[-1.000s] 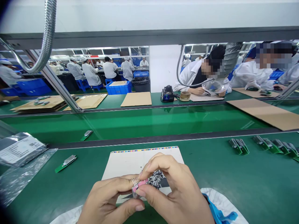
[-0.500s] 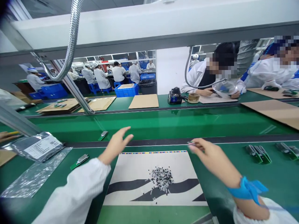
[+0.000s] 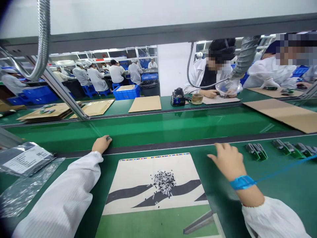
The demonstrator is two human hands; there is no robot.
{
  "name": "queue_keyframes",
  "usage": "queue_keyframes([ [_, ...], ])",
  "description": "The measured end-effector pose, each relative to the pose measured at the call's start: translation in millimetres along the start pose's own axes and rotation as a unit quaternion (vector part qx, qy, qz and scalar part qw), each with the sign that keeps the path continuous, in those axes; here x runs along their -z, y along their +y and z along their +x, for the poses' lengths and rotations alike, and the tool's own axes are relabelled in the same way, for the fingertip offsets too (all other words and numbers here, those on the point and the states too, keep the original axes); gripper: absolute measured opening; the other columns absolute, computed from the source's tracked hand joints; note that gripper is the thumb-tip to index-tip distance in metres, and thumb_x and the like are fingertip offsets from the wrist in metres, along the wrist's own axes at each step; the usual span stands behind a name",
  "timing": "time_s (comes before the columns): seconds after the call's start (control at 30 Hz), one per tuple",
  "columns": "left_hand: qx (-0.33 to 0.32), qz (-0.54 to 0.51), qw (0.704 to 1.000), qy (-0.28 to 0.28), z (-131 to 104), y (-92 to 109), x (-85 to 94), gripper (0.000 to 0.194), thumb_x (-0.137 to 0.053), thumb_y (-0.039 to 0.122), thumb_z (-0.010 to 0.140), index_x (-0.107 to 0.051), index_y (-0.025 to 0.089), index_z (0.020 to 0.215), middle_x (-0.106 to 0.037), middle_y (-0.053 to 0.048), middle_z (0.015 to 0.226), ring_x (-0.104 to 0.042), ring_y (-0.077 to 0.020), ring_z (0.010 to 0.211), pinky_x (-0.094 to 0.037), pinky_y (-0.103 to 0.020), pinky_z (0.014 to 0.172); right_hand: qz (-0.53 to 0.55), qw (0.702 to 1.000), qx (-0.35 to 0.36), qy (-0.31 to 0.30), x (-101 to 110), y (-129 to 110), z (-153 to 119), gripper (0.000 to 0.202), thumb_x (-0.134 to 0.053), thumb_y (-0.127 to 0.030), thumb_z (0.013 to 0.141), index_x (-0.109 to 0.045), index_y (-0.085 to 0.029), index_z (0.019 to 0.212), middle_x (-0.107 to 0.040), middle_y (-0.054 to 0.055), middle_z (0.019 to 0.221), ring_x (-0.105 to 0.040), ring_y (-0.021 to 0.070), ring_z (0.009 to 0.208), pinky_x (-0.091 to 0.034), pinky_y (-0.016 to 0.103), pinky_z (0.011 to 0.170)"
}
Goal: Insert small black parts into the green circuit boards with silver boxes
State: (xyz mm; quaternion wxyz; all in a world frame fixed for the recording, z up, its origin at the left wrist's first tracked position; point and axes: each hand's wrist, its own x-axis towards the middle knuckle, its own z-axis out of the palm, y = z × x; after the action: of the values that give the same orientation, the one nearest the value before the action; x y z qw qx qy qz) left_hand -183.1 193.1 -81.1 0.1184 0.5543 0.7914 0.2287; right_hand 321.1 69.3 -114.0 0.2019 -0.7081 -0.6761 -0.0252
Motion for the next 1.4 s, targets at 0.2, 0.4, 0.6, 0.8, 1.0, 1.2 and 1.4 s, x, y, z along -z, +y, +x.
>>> queue_keyframes([
  [0.2,-0.05,-0.137,0.989,0.011,-18,30,1.6,0.031,-0.061,0.029,0.088,-0.059,0.015,0.115,-0.062,-0.009,0.119,-0.061,-0.0245,0.106,-0.049,-0.048,0.091,0.136,0.945,0.197,-0.221,-8,-100,-43,0.015,-0.071,-0.014,0.075,-0.063,-0.022,0.065,-0.066,-0.003,0.072,-0.062,0.0141,0.073,-0.048,0.022,0.067],
  [0.4,-0.134,-0.357,0.923,-0.051,-94,79,18.2,0.049,-0.067,0.041,0.08,-0.057,0.021,0.123,-0.068,-0.008,0.113,-0.066,-0.0216,0.1,-0.051,-0.033,0.089,0.134,0.953,0.149,-0.229,-26,-122,-75,0.013,-0.067,-0.014,0.079,-0.059,-0.019,0.07,-0.063,0.001,0.073,-0.06,0.0182,0.072,-0.046,0.027,0.062],
  [0.6,-0.157,-0.499,0.846,-0.104,-149,110,35.3,0.041,-0.076,0.04,0.073,-0.066,0.028,0.11,-0.07,-0.002,0.102,-0.067,-0.0155,0.09,-0.053,-0.023,0.079,0.11,0.969,0.119,-0.187,-44,-125,-100,0.017,-0.053,-0.009,0.087,-0.056,-0.019,0.074,-0.061,0.003,0.077,-0.056,0.0213,0.074,-0.042,0.033,0.066],
  [0.8,-0.129,-0.553,0.804,-0.174,-161,115,30.1,0.031,-0.078,0.03,0.073,-0.069,0.029,0.103,-0.069,0.002,0.095,-0.063,-0.0095,0.085,-0.05,-0.018,0.077,0.083,0.982,0.101,-0.135,-57,-131,-118,0.023,-0.043,-0.001,0.087,-0.052,-0.019,0.075,-0.058,0.005,0.079,-0.049,0.0236,0.073,-0.033,0.037,0.066],
  [1.0,-0.098,-0.548,0.805,-0.206,-166,114,29.5,0.034,-0.08,0.033,0.07,-0.069,0.026,0.102,-0.066,0.001,0.093,-0.06,-0.0116,0.084,-0.047,-0.024,0.079,0.09,0.983,0.109,-0.115,-59,-128,-120,0.025,-0.042,-0.002,0.088,-0.046,-0.02,0.073,-0.053,0.003,0.076,-0.046,0.0213,0.071,-0.031,0.035,0.064],
  [1.2,-0.089,-0.549,0.802,-0.219,-165,114,26.4,0.033,-0.079,0.032,0.071,-0.068,0.027,0.103,-0.066,0.001,0.095,-0.058,-0.0119,0.084,-0.046,-0.027,0.084,0.107,0.982,0.112,-0.105,-59,-125,-123,0.026,-0.038,-0.002,0.09,-0.044,-0.021,0.074,-0.05,0.001,0.076,-0.045,0.0198,0.07,-0.033,0.033,0.064],
  [1.4,-0.089,-0.547,0.799,-0.232,-165,113,20.4,0.033,-0.078,0.032,0.072,-0.068,0.027,0.102,-0.065,0.002,0.094,-0.058,-0.012,0.085,-0.045,-0.028,0.086,0.124,0.979,0.123,-0.106,-61,-125,-121,0.013,-0.052,-0.013,0.09,-0.048,-0.02,0.08,-0.054,0.003,0.083,-0.047,0.0215,0.074,-0.034,0.034,0.066],
])
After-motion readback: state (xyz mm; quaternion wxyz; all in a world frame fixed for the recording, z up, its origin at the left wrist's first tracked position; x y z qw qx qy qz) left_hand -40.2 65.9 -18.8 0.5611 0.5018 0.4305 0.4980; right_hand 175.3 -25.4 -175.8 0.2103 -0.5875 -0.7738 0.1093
